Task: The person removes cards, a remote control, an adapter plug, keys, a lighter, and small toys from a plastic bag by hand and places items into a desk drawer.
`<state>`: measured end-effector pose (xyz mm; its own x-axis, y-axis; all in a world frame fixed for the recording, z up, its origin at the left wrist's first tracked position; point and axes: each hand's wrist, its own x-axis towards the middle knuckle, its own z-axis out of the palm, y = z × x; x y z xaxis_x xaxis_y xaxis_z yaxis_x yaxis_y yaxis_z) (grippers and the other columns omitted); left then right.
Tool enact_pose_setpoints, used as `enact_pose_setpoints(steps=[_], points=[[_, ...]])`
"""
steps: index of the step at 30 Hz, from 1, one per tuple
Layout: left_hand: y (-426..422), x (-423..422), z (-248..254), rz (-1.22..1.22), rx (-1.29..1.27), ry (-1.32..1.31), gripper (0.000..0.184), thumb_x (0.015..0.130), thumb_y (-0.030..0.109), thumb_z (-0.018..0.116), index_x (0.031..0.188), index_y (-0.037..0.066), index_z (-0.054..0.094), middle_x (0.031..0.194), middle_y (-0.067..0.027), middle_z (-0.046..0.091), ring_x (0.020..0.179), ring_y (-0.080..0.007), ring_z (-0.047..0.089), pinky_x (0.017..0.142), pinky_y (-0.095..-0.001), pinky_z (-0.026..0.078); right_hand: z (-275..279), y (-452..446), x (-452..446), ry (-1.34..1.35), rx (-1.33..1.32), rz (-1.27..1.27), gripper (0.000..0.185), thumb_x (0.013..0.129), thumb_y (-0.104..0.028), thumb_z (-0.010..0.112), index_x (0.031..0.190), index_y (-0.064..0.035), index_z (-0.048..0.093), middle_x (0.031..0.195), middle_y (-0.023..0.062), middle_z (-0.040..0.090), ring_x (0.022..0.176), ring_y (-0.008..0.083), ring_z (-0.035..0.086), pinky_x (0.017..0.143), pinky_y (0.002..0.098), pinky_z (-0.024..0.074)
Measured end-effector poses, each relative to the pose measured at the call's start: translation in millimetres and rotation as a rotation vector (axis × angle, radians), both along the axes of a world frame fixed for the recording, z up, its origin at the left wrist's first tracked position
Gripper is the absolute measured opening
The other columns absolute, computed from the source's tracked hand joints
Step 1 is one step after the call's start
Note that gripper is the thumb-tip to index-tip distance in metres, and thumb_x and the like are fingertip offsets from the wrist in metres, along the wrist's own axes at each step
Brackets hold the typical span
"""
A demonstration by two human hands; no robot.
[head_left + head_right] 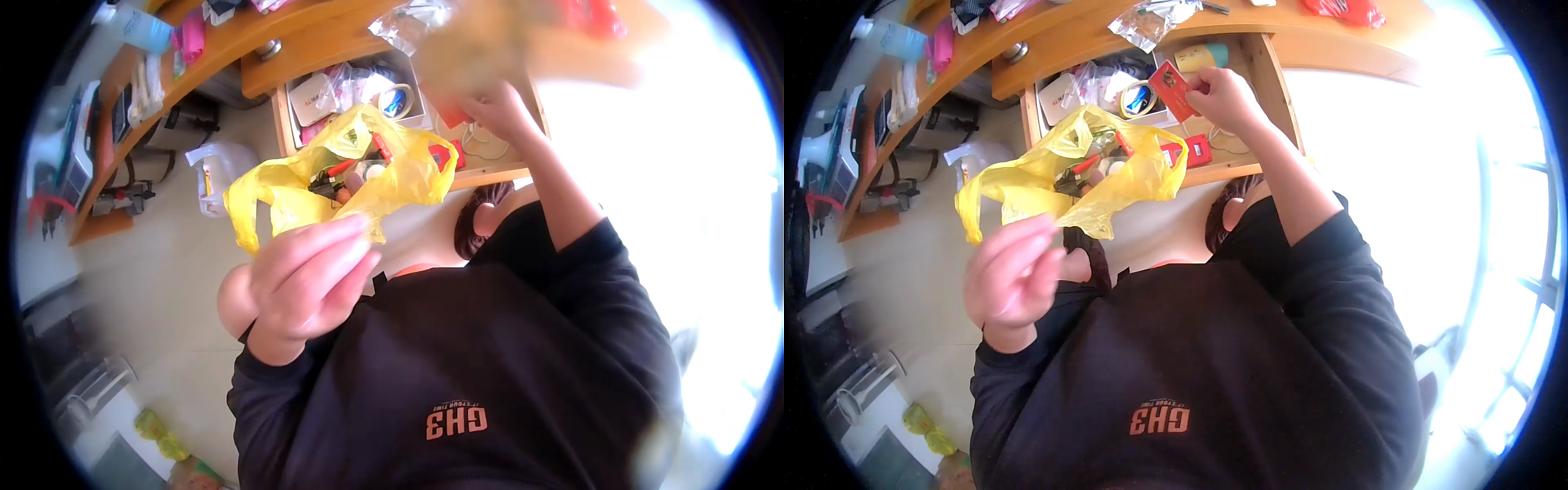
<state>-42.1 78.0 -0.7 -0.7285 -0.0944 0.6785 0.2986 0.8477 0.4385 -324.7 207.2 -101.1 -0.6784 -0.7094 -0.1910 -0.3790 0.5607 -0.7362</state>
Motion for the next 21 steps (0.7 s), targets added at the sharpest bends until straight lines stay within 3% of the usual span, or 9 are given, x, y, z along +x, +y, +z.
enact_pose_setpoints(steps=[2, 3, 6, 9, 14, 21], points=[[-14.7, 17.6, 9.8, 0.072, 0.058, 0.123, 0.025, 0.075, 0.005, 0.069, 0.096, -0.001, 0.058, 0.090, -0.0151, 0.064, 0.072, -0.0227, 0.064, 0.064, -0.0288, 0.052, -17.1, -14.0, -3.0, 0.220, 0.107, 0.064, 0.020, 0.071, -0.017, 0.060, 0.085, -0.0041, 0.065, 0.074, 0.0125, 0.065, 0.071, 0.0257, 0.063, 0.067, 0.0336, 0.0499], [-23.6, 23.3, 10.1, 0.115, 0.092, 0.188, 0.021, 0.075, 0.004, 0.068, 0.093, -0.001, 0.058, 0.091, -0.0159, 0.064, 0.074, -0.0239, 0.063, 0.067, -0.0301, 0.052, -29.4, -23.8, -5.9, 0.188, 0.142, 0.053, 0.020, 0.070, -0.018, 0.059, 0.085, -0.0063, 0.066, 0.079, 0.0145, 0.064, 0.078, 0.0315, 0.062, 0.072, 0.0371, 0.0495], [-49.1, 35.6, 5.4, 0.361, 0.182, 0.144, 0.022, 0.075, 0.001, 0.066, 0.095, -0.003, 0.058, 0.095, -0.0183, 0.063, 0.083, -0.0268, 0.061, 0.076, -0.0330, 0.049, -65.4, -54.2, -14.0, 0.166, 0.129, -0.040, 0.020, 0.069, -0.019, 0.059, 0.083, -0.0069, 0.068, 0.079, 0.0144, 0.065, 0.078, 0.0302, 0.063, 0.074, 0.0356, 0.0500], [-63.0, 34.9, 7.2, 0.412, 0.242, 0.018, 0.024, 0.075, 0.002, 0.065, 0.097, -0.004, 0.058, 0.098, -0.0189, 0.062, 0.089, -0.0267, 0.059, 0.080, -0.0338, 0.046, -114.5, -82.4, -37.3, 0.070, 0.140, -0.106, 0.021, 0.068, -0.020, 0.060, 0.083, -0.0076, 0.069, 0.081, 0.0143, 0.066, 0.079, 0.0300, 0.063, 0.076, 0.0344, 0.0500], [-72.7, 40.1, 0.1, 0.401, 0.205, -0.207, 0.041, 0.078, 0.035, 0.067, 0.098, -0.001, 0.061, 0.100, -0.0163, 0.062, 0.086, -0.0288, 0.059, 0.075, -0.0344, 0.047, -157.8, -122.5, -61.8, 0.153, 0.222, -0.162, 0.026, 0.073, -0.029, 0.058, 0.084, -0.0084, 0.069, 0.087, 0.0138, 0.066, 0.085, 0.0307, 0.063, 0.079, 0.0375, 0.0492], [-94.6, 47.7, -3.9, 0.317, 0.239, -0.322, 0.041, 0.075, 0.033, 0.069, 0.098, 0.000, 0.062, 0.099, -0.0164, 0.062, 0.080, -0.0286, 0.060, 0.068, -0.0337, 0.049, -152.9, -160.0, -50.8, 0.378, 0.352, -0.293, 0.030, 0.083, -0.038, 0.053, 0.101, -0.0171, 0.064, 0.102, 0.0115, 0.062, 0.094, 0.0303, 0.060, 0.079, 0.0414, 0.0482]])
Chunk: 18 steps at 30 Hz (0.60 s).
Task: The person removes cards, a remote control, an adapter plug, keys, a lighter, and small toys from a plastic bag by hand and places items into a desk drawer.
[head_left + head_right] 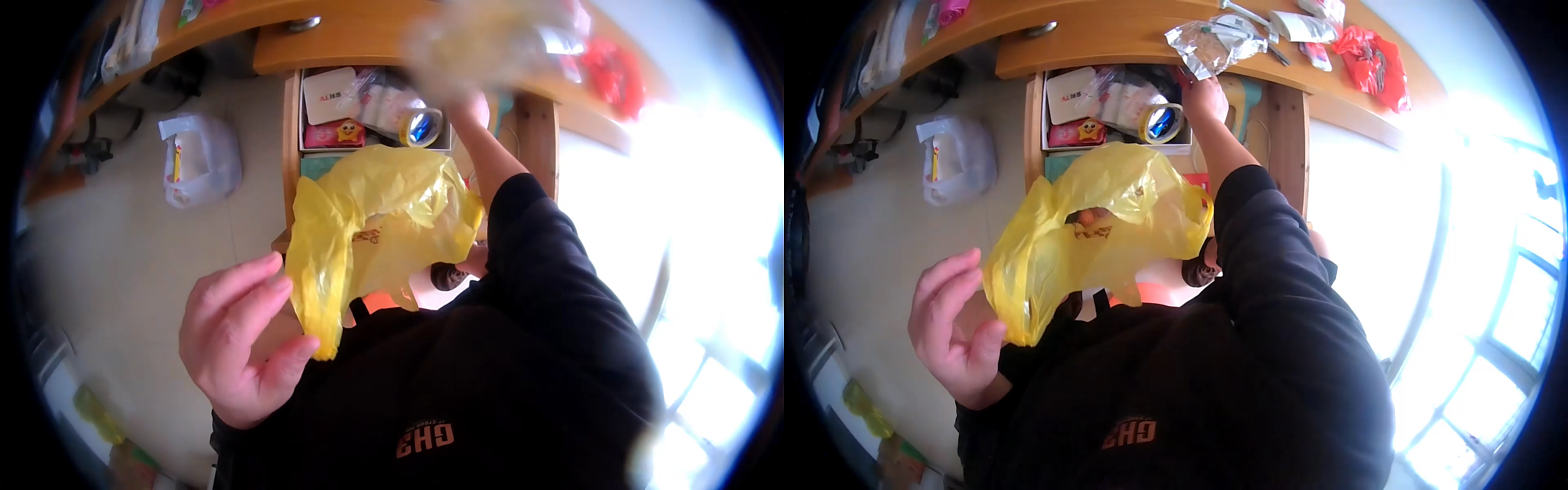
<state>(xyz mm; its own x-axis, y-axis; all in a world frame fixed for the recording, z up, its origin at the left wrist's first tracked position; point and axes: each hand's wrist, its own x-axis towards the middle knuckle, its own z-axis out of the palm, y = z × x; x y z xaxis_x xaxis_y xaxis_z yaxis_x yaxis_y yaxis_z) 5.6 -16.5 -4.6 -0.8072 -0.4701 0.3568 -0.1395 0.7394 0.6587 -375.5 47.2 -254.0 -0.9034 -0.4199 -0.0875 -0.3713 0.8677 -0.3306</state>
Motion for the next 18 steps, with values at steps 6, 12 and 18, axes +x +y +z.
enact_pose_setpoints(steps=[6, 12, 18], points=[[-14.5, 3.9, -12.0, -0.086, 0.076, 0.039, 0.046, 0.075, 0.037, 0.069, 0.098, -0.002, 0.062, 0.091, -0.0154, 0.063, 0.069, -0.0247, 0.058, 0.056, -0.0292, 0.048, -26.6, -14.0, -9.1, 0.117, 0.055, 0.126, 0.021, 0.082, -0.031, 0.054, 0.097, -0.0212, 0.066, 0.098, 0.0114, 0.063, 0.089, 0.0314, 0.061, 0.076, 0.0420, 0.0490], [-22.0, -5.3, -33.3, -0.272, 0.044, 0.254, 0.059, 0.084, 0.048, 0.055, 0.101, -0.009, 0.057, 0.092, -0.0138, 0.061, 0.070, -0.0254, 0.057, 0.053, -0.0299, 0.046, -43.4, -25.2, -18.2, 0.211, -0.006, 0.173, 0.026, 0.084, -0.031, 0.052, 0.103, -0.0177, 0.063, 0.100, 0.0120, 0.063, 0.096, 0.0321, 0.058, 0.082, 0.0421, 0.0464], [-25.7, -6.4, -44.2, -0.305, 0.008, 0.266, 0.063, 0.080, 0.049, 0.061, 0.104, -0.009, 0.055, 0.093, -0.0156, 0.060, 0.071, -0.0249, 0.058, 0.055, -0.0301, 0.047, -98.8, -46.2, -59.8, -0.049, 0.124, 0.083, 0.038, 0.089, -0.033, 0.037, 0.114, -0.0126, 0.058, 0.115, 0.0144, 0.058, 0.109, 0.0324, 0.053, 0.090, 0.0409, 0.0421]])
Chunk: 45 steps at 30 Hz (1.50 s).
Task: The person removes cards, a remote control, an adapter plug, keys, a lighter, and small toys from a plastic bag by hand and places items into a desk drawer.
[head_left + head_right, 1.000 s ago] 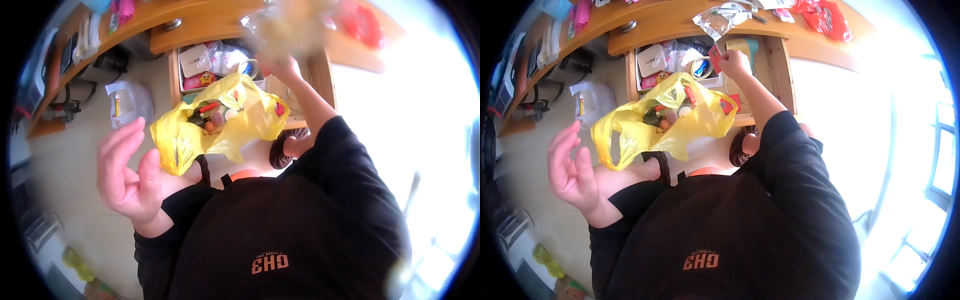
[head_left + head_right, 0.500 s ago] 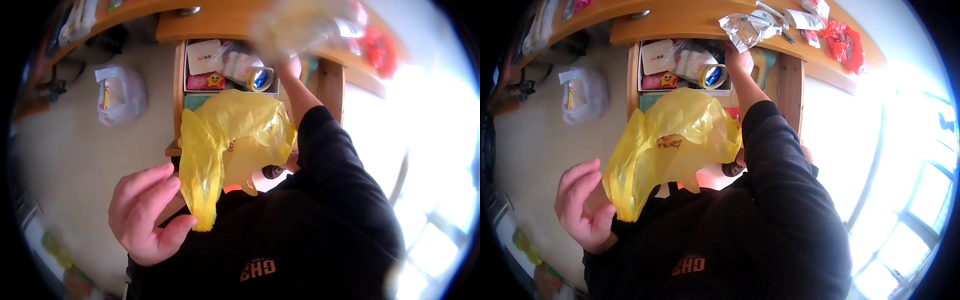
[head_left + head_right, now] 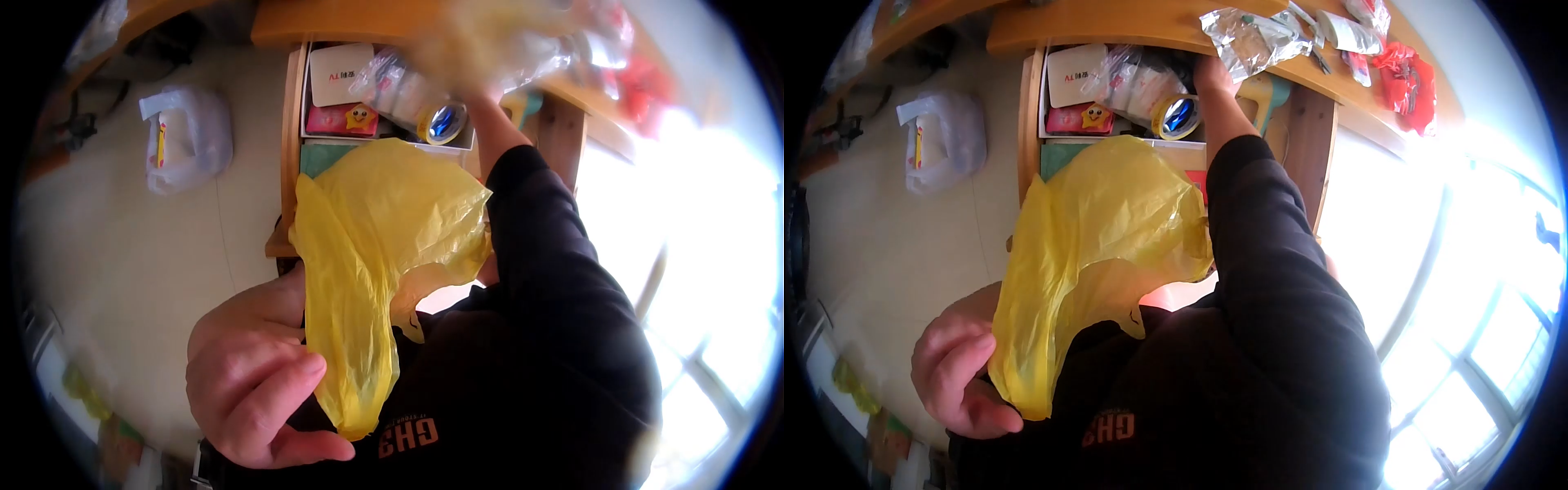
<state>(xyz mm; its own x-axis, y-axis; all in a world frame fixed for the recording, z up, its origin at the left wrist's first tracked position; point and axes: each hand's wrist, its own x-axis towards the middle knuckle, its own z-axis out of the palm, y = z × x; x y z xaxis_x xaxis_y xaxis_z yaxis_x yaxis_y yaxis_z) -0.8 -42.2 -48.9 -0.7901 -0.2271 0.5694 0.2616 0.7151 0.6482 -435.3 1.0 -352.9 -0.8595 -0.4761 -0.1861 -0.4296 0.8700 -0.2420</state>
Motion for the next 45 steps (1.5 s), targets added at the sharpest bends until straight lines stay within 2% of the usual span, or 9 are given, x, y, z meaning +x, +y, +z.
enact_pose_setpoints(steps=[10, 16, 22, 26, 29, 33, 36, 38, 45], points=[[6.4, -10.6, 14.1, -0.167, 0.253, -0.106, 0.102, 0.060, 0.049, 0.079, 0.128, -0.011, 0.034, 0.105, -0.0247, 0.057, 0.087, -0.0301, 0.060, 0.074, -0.0373, 0.048, 44.3, 14.7, 34.7, 0.059, 0.034, 0.184, 0.039, 0.087, -0.025, 0.041, 0.123, -0.0186, 0.051, 0.119, 0.0149, 0.056, 0.113, 0.0300, 0.051, 0.094, 0.0420, 0.0400], [27.6, 3.7, 21.4, -0.249, 0.526, -0.184, 0.104, 0.075, 0.045, 0.069, 0.137, -0.009, 0.005, 0.106, -0.0251, 0.057, 0.088, -0.0247, 0.061, 0.088, -0.0333, 0.043, 28.9, 78.9, 39.6, 0.252, -0.338, 0.459, 0.033, 0.080, -0.024, 0.054, 0.111, -0.0186, 0.063, 0.116, 0.0129, 0.058, 0.104, 0.0288, 0.054, 0.095, 0.0406, 0.0382], [44.5, 0.9, 49.7, 0.059, 0.896, -0.354, 0.105, 0.080, 0.065, 0.048, 0.141, 0.003, -0.011, 0.133, -0.0298, 0.034, 0.081, -0.0189, 0.061, 0.081, -0.0294, 0.047, 192.4, 133.6, 106.4, -0.970, -1.122, 0.071, 0.021, 0.088, -0.008, 0.050, 0.102, 0.0005, 0.063, 0.095, 0.0109, 0.066, 0.087, 0.0180, 0.064, 0.076, 0.0288, 0.0498], [58.3, -3.5, 50.4, 0.064, 0.963, -0.280, 0.112, 0.072, 0.075, 0.045, 0.142, 0.010, -0.013, 0.142, -0.0305, 0.018, 0.082, -0.0204, 0.061, 0.078, -0.0292, 0.049, 262.4, 148.5, 149.4, -1.341, -1.234, 0.962, 0.021, 0.090, -0.005, 0.046, 0.101, 0.0044, 0.062, 0.097, 0.0159, 0.065, 0.092, 0.0231, 0.063, 0.083, 0.0313, 0.0493], [68.6, -6.6, 53.1, 0.039, 1.008, -0.317, 0.120, 0.065, 0.081, 0.048, 0.141, 0.012, -0.016, 0.141, -0.0314, 0.018, 0.084, -0.0242, 0.061, 0.077, -0.0307, 0.050, 282.6, 140.6, 198.9, -1.230, -0.691, 1.016, 0.024, 0.091, -0.009, 0.047, 0.106, 0.0028, 0.062, 0.102, 0.0110, 0.065, 0.100, 0.0207, 0.059, 0.089, 0.0286, 0.0445], [80.0, -6.4, 58.2, 0.018, 0.991, -0.344, 0.124, 0.061, 0.083, 0.049, 0.141, 0.016, -0.017, 0.141, -0.0318, 0.017, 0.086, -0.0250, 0.062, 0.074, -0.0298, 0.051, 216.2, 108.5, 230.4, -0.437, 0.052, 0.977, 0.026, 0.087, -0.020, 0.049, 0.108, -0.0133, 0.063, 0.107, 0.0110, 0.062, 0.100, 0.0265, 0.057, 0.087, 0.0341, 0.0430], [75.0, 1.4, 57.7, 0.003, 0.982, -0.356, 0.126, 0.060, 0.084, 0.049, 0.141, 0.015, -0.019, 0.141, -0.0322, 0.016, 0.084, -0.0249, 0.063, 0.072, -0.0289, 0.052, 112.5, 83.9, 229.5, -0.461, -0.226, 0.860, 0.024, 0.080, -0.008, 0.050, 0.099, -0.0102, 0.064, 0.089, 0.0119, 0.063, 0.082, 0.0289, 0.060, 0.071, 0.0364, 0.0464], [73.4, 4.1, 55.9, -0.001, 0.986, -0.365, 0.127, 0.059, 0.084, 0.049, 0.140, 0.015, -0.020, 0.141, -0.0324, 0.016, 0.082, -0.0246, 0.063, 0.071, -0.0283, 0.052, 101.4, 66.0, 241.0, -0.486, 0.010, 0.750, 0.025, 0.077, -0.011, 0.053, 0.100, -0.0119, 0.064, 0.091, 0.0113, 0.063, 0.086, 0.0289, 0.059, 0.074, 0.0380, 0.0447], [72.8, 9.0, 54.1, -0.019, 0.992, -0.391, 0.127, 0.059, 0.085, 0.047, 0.140, 0.016, -0.022, 0.142, -0.0323, 0.015, 0.081, -0.0226, 0.064, 0.071, -0.0278, 0.052, -68.9, 74.1, 245.0, 0.017, -0.571, 0.867, 0.033, 0.073, -0.016, 0.058, 0.105, -0.0111, 0.063, 0.104, 0.0102, 0.059, 0.103, 0.0291, 0.050, 0.093, 0.0375, 0.0348]])
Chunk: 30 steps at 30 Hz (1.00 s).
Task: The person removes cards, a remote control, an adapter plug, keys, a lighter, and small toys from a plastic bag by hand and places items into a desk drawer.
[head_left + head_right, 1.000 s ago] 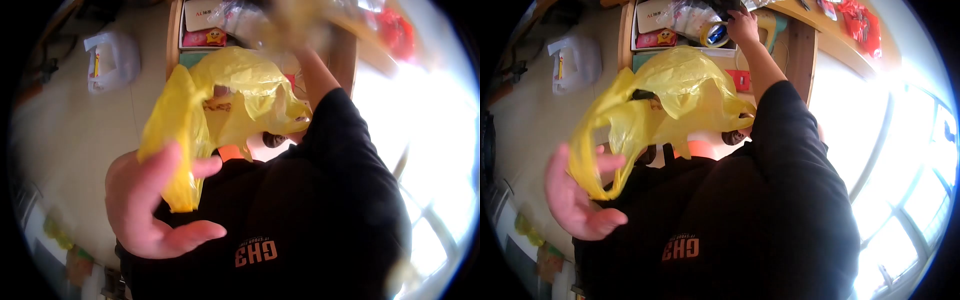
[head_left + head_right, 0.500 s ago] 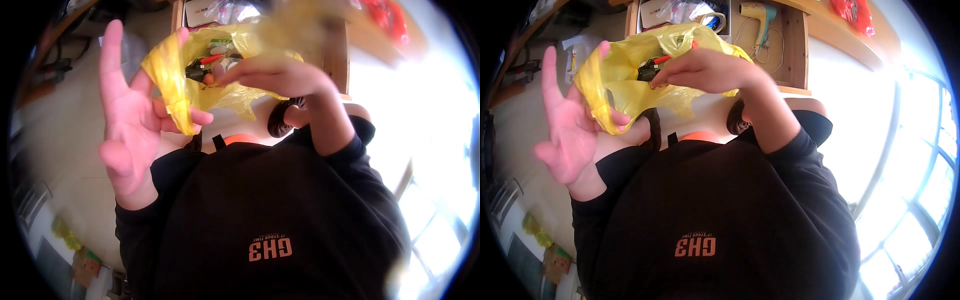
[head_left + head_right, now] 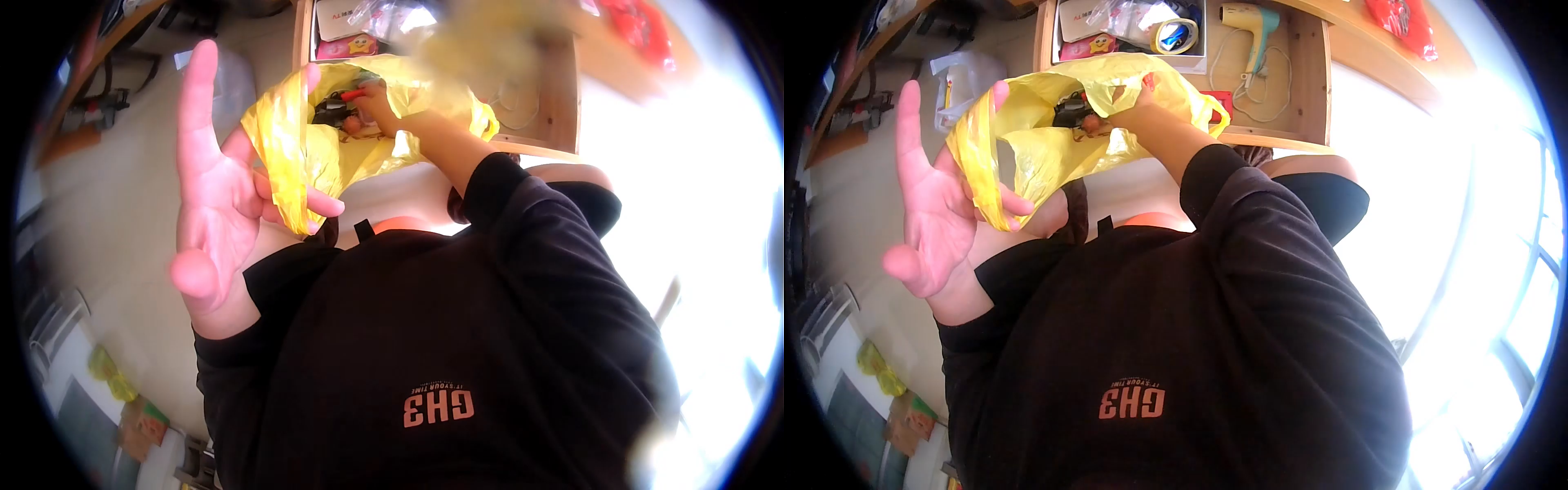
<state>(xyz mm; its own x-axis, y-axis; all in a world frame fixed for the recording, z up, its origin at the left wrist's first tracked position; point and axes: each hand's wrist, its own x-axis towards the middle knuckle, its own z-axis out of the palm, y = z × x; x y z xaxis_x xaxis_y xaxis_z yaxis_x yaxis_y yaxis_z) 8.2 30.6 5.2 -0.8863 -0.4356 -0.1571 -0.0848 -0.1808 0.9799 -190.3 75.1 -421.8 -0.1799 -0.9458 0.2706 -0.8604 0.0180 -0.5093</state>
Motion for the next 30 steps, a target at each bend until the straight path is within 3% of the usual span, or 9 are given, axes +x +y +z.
enact_pose_setpoints(steps=[2, 13, 17, 23, 24, 25, 26, 29, 30], points=[[-2.9, 2.1, -1.7, -0.019, -0.006, -0.004, 0.127, 0.059, 0.085, 0.047, 0.140, 0.016, -0.022, 0.142, -0.0318, 0.016, 0.081, -0.0222, 0.064, 0.072, -0.0279, 0.052, 0.7, -3.2, -6.0, -0.058, 0.116, 0.011, 0.031, 0.074, -0.018, 0.059, 0.104, -0.0108, 0.063, 0.102, 0.0096, 0.060, 0.099, 0.0272, 0.052, 0.089, 0.0362, 0.0367], [-7.5, 0.8, -8.6, -0.036, -0.053, 0.079, 0.118, 0.065, 0.080, 0.048, 0.142, 0.014, -0.014, 0.143, -0.0274, 0.019, 0.079, -0.0204, 0.064, 0.071, -0.0276, 0.052, 210.0, 32.6, -40.9, -0.731, 0.500, -0.066, 0.027, 0.080, -0.030, 0.062, 0.097, -0.0090, 0.065, 0.090, 0.0059, 0.067, 0.079, 0.0166, 0.062, 0.066, 0.0294, 0.0475], [-4.8, -4.6, -12.1, -0.043, -0.087, 0.115, 0.110, 0.072, 0.073, 0.049, 0.143, 0.011, -0.007, 0.142, -0.0248, 0.024, 0.079, -0.0186, 0.064, 0.064, -0.0232, 0.052, 283.6, 54.2, -25.5, -1.033, 0.487, -0.028, 0.021, 0.081, -0.018, 0.064, 0.092, -0.0002, 0.064, 0.088, 0.0064, 0.066, 0.072, 0.0104, 0.061, 0.064, 0.0245, 0.0471], [0.5, -8.4, -24.4, -0.085, -0.097, 0.091, 0.084, 0.084, 0.056, 0.048, 0.140, 0.000, 0.020, 0.139, -0.0203, 0.033, 0.078, -0.0138, 0.063, 0.060, -0.0193, 0.049, 328.2, 86.9, 3.9, -0.988, -0.034, 0.020, 0.012, 0.081, -0.001, 0.059, 0.091, 0.0025, 0.064, 0.088, 0.0042, 0.067, 0.073, 0.0105, 0.062, 0.069, 0.0248, 0.0494], [2.1, -9.4, -24.9, -0.091, -0.104, 0.053, 0.080, 0.086, 0.054, 0.048, 0.139, 0.000, 0.024, 0.139, -0.0197, 0.034, 0.078, -0.0133, 0.062, 0.061, -0.0191, 0.048, 329.1, 94.5, 8.1, -0.590, -0.165, -0.067, 0.019, 0.075, 0.006, 0.061, 0.092, -0.0019, 0.065, 0.086, 0.0045, 0.067, 0.079, 0.0142, 0.064, 0.071, 0.0265, 0.0503], [4.6, -10.4, -26.0, -0.097, -0.112, 0.015, 0.075, 0.087, 0.052, 0.048, 0.137, 0.000, 0.028, 0.138, -0.0192, 0.036, 0.078, -0.0128, 0.062, 0.062, -0.0189, 0.048, 331.6, 99.2, 11.4, -0.519, -0.290, -0.058, 0.021, 0.073, 0.007, 0.062, 0.091, -0.0033, 0.065, 0.086, 0.0049, 0.067, 0.078, 0.0158, 0.064, 0.071, 0.0270, 0.0504], [3.4, -12.5, -29.5, -0.065, -0.036, 0.062, 0.054, 0.091, 0.039, 0.050, 0.131, 0.003, 0.041, 0.124, -0.0132, 0.050, 0.077, -0.0135, 0.062, 0.061, -0.0205, 0.048, 336.7, 97.7, 14.6, -0.448, -0.403, -0.053, 0.024, 0.071, 0.008, 0.062, 0.091, -0.0047, 0.065, 0.085, 0.0052, 0.067, 0.078, 0.0175, 0.064, 0.071, 0.0274, 0.0505], [10.9, -18.6, -30.0, -0.135, -0.052, -0.048, 0.051, 0.091, 0.036, 0.053, 0.127, 0.002, 0.044, 0.108, -0.0090, 0.058, 0.077, -0.0115, 0.061, 0.062, -0.0204, 0.047, 338.1, 100.5, 18.9, -0.278, -0.596, -0.047, 0.030, 0.064, 0.011, 0.062, 0.088, -0.0072, 0.065, 0.089, 0.0057, 0.066, 0.077, 0.0226, 0.062, 0.071, 0.0295, 0.0502], [13.9, -20.8, -28.2, -0.133, 0.011, -0.092, 0.045, 0.088, 0.024, 0.060, 0.124, 0.002, 0.046, 0.095, -0.0042, 0.061, 0.077, -0.0086, 0.060, 0.063, -0.0199, 0.047, 339.4, 101.4, 19.8, -0.242, -0.622, -0.043, 0.030, 0.064, 0.011, 0.062, 0.087, -0.0073, 0.065, 0.090, 0.0055, 0.066, 0.078, 0.0226, 0.062, 0.071, 0.0297, 0.0500]])
